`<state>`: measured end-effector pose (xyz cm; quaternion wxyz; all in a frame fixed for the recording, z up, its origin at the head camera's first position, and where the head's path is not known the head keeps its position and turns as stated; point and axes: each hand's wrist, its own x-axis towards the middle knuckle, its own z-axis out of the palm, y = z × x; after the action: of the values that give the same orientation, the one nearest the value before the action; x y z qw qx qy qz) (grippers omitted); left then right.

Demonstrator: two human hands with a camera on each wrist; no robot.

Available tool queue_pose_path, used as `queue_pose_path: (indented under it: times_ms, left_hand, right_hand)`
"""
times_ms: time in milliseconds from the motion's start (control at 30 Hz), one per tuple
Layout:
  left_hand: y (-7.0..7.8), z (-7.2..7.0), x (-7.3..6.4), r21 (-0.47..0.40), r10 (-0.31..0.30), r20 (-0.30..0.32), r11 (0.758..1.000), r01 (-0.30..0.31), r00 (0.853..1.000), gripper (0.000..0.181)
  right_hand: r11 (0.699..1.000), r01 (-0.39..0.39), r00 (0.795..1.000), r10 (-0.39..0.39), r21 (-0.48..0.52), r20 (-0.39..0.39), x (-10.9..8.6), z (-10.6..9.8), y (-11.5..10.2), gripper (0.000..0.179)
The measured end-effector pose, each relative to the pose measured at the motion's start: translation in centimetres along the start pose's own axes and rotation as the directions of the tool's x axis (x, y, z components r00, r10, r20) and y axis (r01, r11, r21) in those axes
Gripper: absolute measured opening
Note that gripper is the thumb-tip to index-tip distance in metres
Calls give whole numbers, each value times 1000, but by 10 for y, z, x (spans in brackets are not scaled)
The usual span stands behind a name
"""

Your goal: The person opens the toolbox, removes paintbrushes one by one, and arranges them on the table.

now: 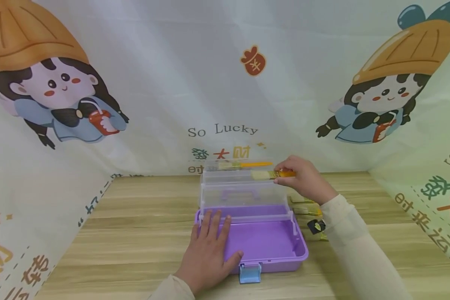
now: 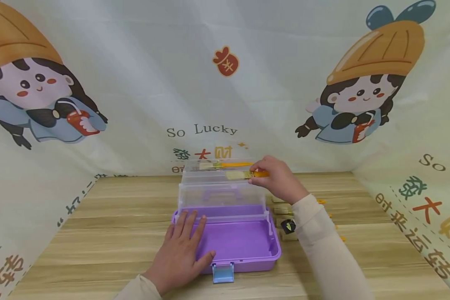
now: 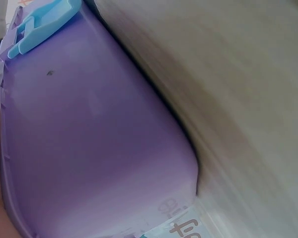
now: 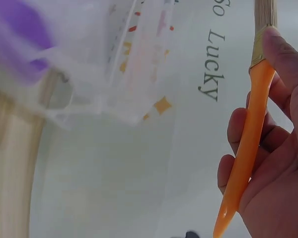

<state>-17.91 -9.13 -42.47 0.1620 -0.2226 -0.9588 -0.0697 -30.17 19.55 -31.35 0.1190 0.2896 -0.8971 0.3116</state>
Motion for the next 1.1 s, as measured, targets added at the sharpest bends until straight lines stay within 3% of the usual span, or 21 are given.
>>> queue_pose_path:
  times_ms: [300,700,833,1100]
  left_hand:
    - [1,1,0,6,15,-29,1000,-15,999,82]
    - [1,2,1,-3,7,-13,1000,-7,1000,83]
    - [1,1,1,-9,0,-3,1000,0,1000,82]
    - [2,0,1,-9,7,-17,1000,-7,1000,81]
  right_hand:
    - [998,-21,999,19,-59,-28,-42,-3,17,21]
    - [992,-68,997,65,-107,-34,-88,-6,36,19]
    - [990,-90,996,90,-112,-3,-103,-7,44,16]
    - [980,-154,977,170,-123,131,-132,-8,62,16]
